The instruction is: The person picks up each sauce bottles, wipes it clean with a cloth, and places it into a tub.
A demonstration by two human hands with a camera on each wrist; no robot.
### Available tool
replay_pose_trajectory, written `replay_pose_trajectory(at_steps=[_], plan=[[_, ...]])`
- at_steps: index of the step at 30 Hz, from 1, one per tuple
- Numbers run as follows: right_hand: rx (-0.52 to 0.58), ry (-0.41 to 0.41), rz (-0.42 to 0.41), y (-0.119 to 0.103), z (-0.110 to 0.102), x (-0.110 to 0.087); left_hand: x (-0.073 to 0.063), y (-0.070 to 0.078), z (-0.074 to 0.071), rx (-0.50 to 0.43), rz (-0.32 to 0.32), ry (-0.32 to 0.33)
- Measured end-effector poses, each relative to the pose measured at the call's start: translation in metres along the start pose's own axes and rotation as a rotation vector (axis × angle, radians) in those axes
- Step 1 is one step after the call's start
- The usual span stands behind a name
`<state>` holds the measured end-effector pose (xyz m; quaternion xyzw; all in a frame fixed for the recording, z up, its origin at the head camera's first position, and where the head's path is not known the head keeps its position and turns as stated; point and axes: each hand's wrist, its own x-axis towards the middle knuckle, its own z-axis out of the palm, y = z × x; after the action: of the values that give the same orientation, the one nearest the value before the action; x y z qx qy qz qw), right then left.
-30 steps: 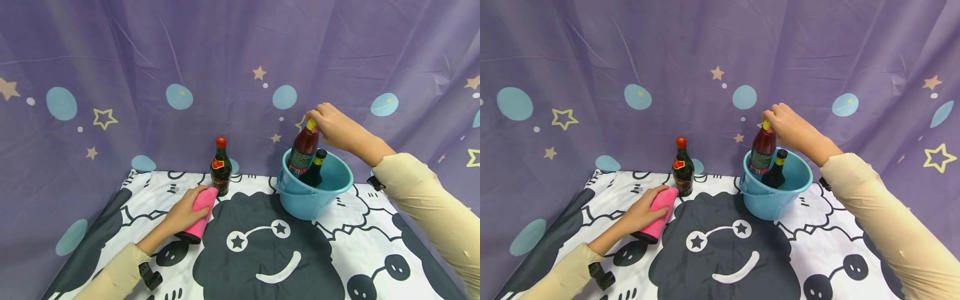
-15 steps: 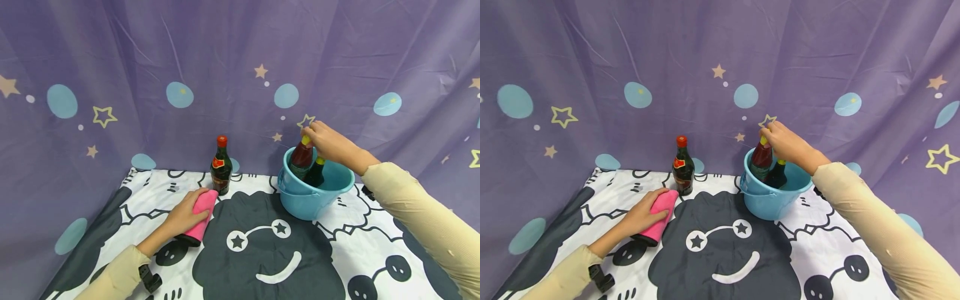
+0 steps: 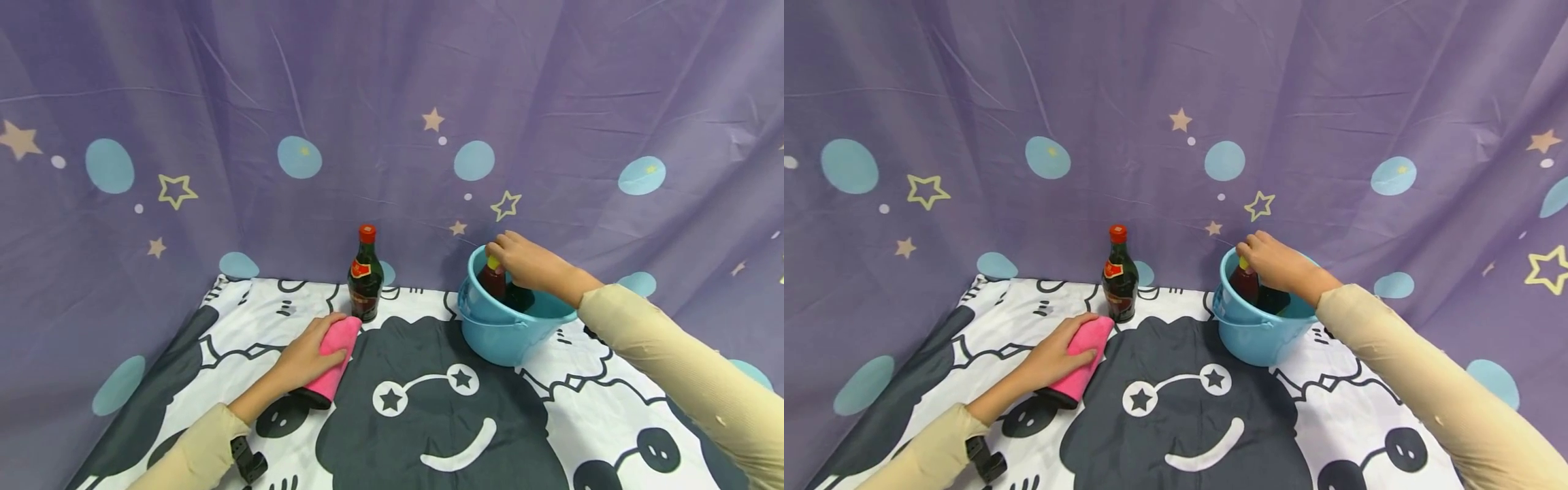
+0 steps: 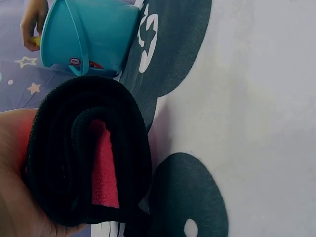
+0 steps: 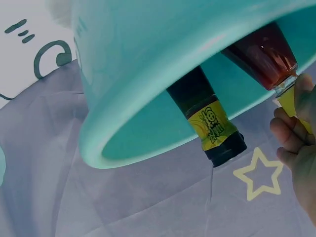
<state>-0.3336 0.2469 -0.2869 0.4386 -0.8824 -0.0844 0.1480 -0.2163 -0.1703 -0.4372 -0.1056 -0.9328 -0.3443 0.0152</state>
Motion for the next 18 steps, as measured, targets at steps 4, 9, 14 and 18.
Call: replay_pose_trajectory(at_steps=[4,9,14,18], plan=[[-0.019,-0.006,-0.012,0.0024,0.0043,0.0009,0.0014,-0.0018,0.0014,0.007,0.000,0.000],[-0.046,0.011,-0.017,0.0044,0.0059,-0.0006,0.0023,-0.0021,0.0016,-0.002,0.017,-0.005],[-0.119,0.000,-0.045,0.0057,0.0062,-0.0006,0.0023,-0.0034,0.0029,-0.002,0.018,-0.005],[-0.160,0.003,-0.058,0.0066,0.0066,0.0007,0.0024,-0.0033,0.0033,-0.001,0.028,0.005]])
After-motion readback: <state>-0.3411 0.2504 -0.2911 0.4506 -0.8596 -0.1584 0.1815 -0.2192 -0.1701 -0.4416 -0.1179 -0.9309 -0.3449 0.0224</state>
